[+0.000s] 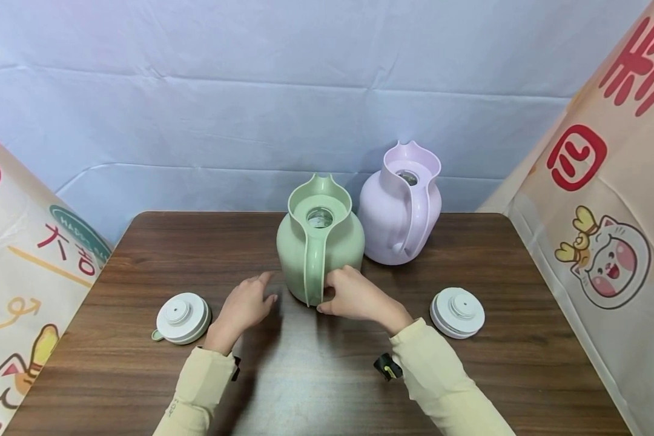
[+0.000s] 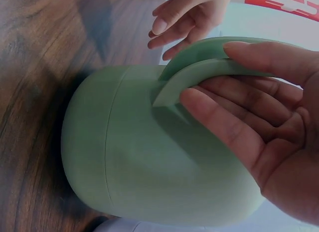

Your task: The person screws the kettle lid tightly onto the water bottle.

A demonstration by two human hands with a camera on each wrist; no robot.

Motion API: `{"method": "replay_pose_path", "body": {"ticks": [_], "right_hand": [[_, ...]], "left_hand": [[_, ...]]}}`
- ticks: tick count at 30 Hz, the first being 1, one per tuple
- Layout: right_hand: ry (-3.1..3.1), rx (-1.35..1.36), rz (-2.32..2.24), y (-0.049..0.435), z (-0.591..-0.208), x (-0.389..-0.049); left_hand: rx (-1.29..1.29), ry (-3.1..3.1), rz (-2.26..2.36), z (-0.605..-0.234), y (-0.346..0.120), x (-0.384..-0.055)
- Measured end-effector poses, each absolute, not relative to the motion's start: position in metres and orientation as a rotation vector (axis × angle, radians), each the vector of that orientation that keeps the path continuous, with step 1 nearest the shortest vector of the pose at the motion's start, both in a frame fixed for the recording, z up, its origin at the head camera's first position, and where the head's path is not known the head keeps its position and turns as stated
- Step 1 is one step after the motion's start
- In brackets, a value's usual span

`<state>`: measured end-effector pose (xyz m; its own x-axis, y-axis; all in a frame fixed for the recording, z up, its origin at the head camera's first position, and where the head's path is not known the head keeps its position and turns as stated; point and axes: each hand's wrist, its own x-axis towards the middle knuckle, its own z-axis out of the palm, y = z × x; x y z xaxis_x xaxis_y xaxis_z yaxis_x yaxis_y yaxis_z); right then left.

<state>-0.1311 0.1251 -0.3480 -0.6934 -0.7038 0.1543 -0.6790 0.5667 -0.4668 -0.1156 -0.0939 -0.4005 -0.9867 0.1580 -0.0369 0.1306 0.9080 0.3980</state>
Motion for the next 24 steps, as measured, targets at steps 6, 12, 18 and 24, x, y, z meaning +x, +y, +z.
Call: {"method": "replay_pose_path", "body": {"ticks": [6,12,18,24], "right_hand": [[2.708,-1.200,-0.789,0.125,-0.346,-0.127],[2.650,-1.149,-0.796,0.123,-0.342,-0.122],[2.625,-1.121,-0.776,0.122,-0.341,-0.118],[2.599,-1.138,-0.779,0.121,-0.341,-0.116]], "left_hand": [[0.246,2.956,0.733,-0.394,-0.094,-0.117],[0.260,2.896,0.887,-0.390,-0.094,-0.121],[0.264,2.850,0.946,-0.389,-0.095,-0.126],[0.255,2.798,0.994,-0.391,-0.096,-0.130]]}}
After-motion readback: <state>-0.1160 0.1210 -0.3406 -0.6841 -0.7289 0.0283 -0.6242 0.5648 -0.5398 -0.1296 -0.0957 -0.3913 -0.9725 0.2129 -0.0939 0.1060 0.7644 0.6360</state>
